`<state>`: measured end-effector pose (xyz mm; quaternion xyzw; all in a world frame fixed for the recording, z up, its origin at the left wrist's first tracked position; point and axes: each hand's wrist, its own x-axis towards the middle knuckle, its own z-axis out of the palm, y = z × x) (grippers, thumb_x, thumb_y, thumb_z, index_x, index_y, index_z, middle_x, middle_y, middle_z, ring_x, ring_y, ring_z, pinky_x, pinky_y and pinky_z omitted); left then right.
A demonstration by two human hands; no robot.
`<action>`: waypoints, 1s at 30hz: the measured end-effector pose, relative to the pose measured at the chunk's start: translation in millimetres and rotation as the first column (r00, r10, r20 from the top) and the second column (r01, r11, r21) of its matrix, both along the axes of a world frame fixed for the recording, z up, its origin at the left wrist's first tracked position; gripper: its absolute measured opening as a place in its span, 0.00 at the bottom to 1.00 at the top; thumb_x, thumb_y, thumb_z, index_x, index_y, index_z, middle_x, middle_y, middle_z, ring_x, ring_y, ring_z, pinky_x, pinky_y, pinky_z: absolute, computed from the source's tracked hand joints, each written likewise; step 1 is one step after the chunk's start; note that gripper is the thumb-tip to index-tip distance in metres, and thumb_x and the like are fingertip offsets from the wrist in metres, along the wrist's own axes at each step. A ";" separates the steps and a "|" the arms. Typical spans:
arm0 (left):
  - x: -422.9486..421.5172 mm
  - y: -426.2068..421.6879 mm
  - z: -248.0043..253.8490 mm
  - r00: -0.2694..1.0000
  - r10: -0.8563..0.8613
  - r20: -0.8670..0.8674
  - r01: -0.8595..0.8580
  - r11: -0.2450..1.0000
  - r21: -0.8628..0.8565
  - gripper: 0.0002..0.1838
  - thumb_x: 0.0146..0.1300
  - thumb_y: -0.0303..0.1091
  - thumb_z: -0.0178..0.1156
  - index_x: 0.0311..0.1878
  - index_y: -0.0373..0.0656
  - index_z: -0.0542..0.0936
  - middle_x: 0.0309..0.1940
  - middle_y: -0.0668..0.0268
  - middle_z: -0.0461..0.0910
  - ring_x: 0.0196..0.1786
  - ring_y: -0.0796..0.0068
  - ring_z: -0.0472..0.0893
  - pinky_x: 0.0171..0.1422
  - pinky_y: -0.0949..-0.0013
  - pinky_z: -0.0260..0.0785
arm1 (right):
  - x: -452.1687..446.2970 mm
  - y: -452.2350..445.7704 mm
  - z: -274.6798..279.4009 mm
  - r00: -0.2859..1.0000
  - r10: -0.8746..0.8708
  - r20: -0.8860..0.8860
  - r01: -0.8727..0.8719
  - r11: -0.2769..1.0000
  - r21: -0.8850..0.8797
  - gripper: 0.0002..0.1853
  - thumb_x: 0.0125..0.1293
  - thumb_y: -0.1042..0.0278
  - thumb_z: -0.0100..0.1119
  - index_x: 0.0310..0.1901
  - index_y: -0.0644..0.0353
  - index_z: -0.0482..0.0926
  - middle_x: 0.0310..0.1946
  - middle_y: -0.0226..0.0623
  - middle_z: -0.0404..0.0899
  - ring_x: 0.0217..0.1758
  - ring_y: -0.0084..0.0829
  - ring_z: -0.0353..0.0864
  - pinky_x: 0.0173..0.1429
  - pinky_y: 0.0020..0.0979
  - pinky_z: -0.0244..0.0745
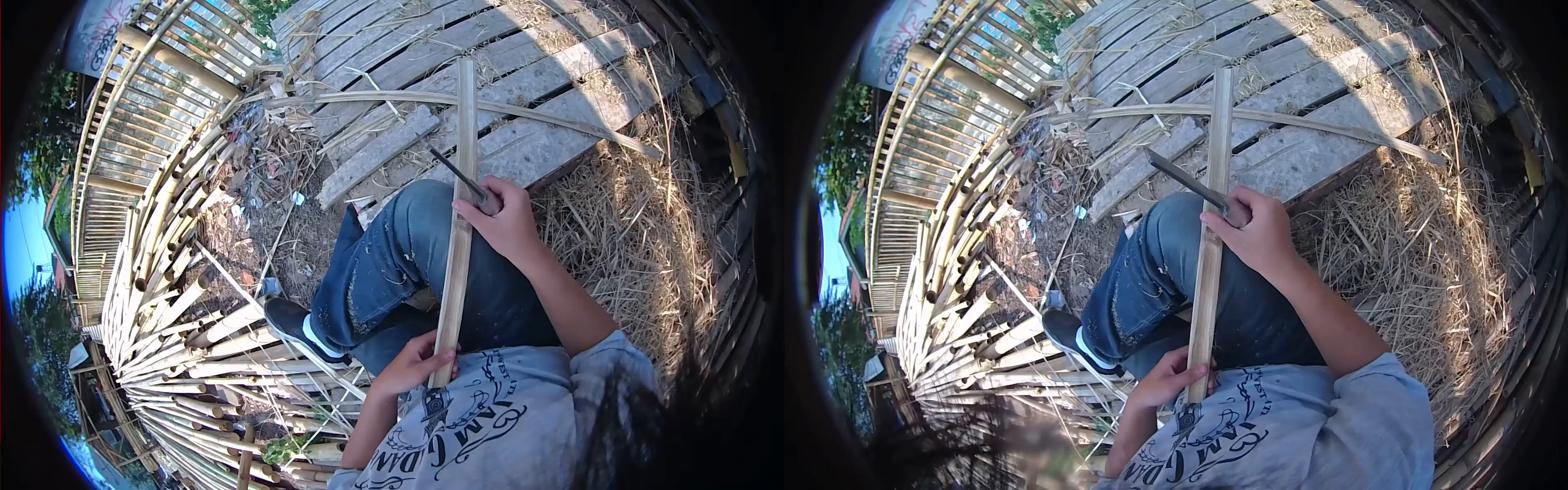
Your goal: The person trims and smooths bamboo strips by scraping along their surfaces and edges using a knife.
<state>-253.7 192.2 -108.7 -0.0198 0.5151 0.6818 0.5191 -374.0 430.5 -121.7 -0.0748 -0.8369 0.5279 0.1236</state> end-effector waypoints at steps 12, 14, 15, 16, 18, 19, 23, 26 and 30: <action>0.5 12.8 9.6 0.954 0.262 0.143 -0.273 0.960 0.067 0.14 0.74 0.45 0.46 0.45 0.43 0.66 0.18 0.71 0.58 0.16 0.80 0.59 0.20 0.73 0.58 | 19.1 -0.7 12.9 0.998 0.054 -0.038 -0.050 0.995 0.088 0.21 0.54 0.52 0.70 0.25 0.62 0.73 0.12 0.39 0.66 0.17 0.41 0.72 0.25 0.37 0.66; -11.7 18.4 9.7 0.961 0.262 0.088 -0.266 0.963 0.042 0.13 0.74 0.44 0.45 0.45 0.43 0.66 0.18 0.72 0.58 0.15 0.81 0.59 0.20 0.74 0.57 | 26.5 4.1 15.9 0.996 0.085 0.005 -0.085 0.980 0.179 0.22 0.53 0.50 0.70 0.25 0.62 0.74 0.13 0.39 0.68 0.18 0.41 0.74 0.25 0.37 0.67; -17.7 20.9 10.5 0.961 0.274 0.036 -0.274 0.962 0.007 0.13 0.75 0.44 0.45 0.45 0.43 0.67 0.17 0.73 0.58 0.15 0.82 0.58 0.19 0.74 0.57 | 31.2 4.4 19.3 0.990 0.138 0.034 -0.142 0.977 0.161 0.22 0.53 0.49 0.70 0.25 0.61 0.74 0.13 0.38 0.68 0.18 0.41 0.74 0.25 0.37 0.68; -24.3 23.9 11.3 0.962 0.269 0.037 -0.270 0.963 0.011 0.13 0.75 0.44 0.45 0.45 0.43 0.67 0.17 0.73 0.58 0.15 0.82 0.58 0.19 0.74 0.57 | 34.3 5.2 23.5 0.979 0.193 0.060 -0.199 0.970 0.141 0.22 0.53 0.49 0.71 0.25 0.61 0.74 0.13 0.37 0.68 0.18 0.41 0.75 0.25 0.37 0.69; -39.0 29.1 14.2 0.960 0.257 -0.109 -0.266 0.961 -0.077 0.12 0.75 0.43 0.44 0.45 0.43 0.67 0.17 0.74 0.57 0.14 0.84 0.57 0.18 0.75 0.56 | 38.8 7.1 25.1 0.961 0.252 0.112 -0.268 0.948 0.174 0.22 0.52 0.48 0.70 0.24 0.59 0.74 0.13 0.36 0.70 0.20 0.42 0.77 0.26 0.39 0.70; -47.0 31.5 16.8 0.964 0.230 -0.131 -0.243 0.965 -0.095 0.11 0.75 0.42 0.44 0.44 0.43 0.67 0.17 0.75 0.57 0.14 0.84 0.56 0.18 0.75 0.56 | 41.1 5.4 23.0 0.962 0.266 0.065 -0.274 0.925 0.264 0.21 0.51 0.49 0.69 0.23 0.58 0.73 0.14 0.37 0.72 0.21 0.43 0.78 0.27 0.40 0.71; -64.9 40.1 15.1 0.973 0.192 -0.130 -0.205 0.974 -0.097 0.11 0.75 0.42 0.44 0.43 0.43 0.67 0.17 0.75 0.56 0.14 0.85 0.55 0.18 0.75 0.56 | 36.7 1.2 27.9 0.956 0.279 0.093 -0.290 0.848 0.443 0.17 0.49 0.53 0.67 0.23 0.58 0.74 0.18 0.40 0.78 0.26 0.45 0.81 0.31 0.44 0.75; -69.1 42.6 9.6 0.983 0.180 -0.044 -0.182 0.983 -0.035 0.11 0.76 0.42 0.44 0.43 0.44 0.67 0.17 0.76 0.57 0.15 0.86 0.56 0.18 0.77 0.54 | 30.0 2.5 29.4 0.944 0.282 0.173 -0.331 0.837 0.437 0.16 0.48 0.53 0.66 0.24 0.58 0.75 0.19 0.42 0.78 0.27 0.46 0.82 0.32 0.44 0.76; -58.8 38.4 -3.7 0.975 0.213 -0.070 -0.215 0.976 -0.025 0.12 0.75 0.42 0.43 0.43 0.43 0.67 0.18 0.73 0.56 0.16 0.83 0.55 0.20 0.74 0.55 | 29.5 1.1 28.2 0.941 0.284 0.184 -0.337 0.837 0.432 0.16 0.48 0.54 0.66 0.25 0.59 0.76 0.18 0.43 0.78 0.27 0.47 0.82 0.33 0.44 0.76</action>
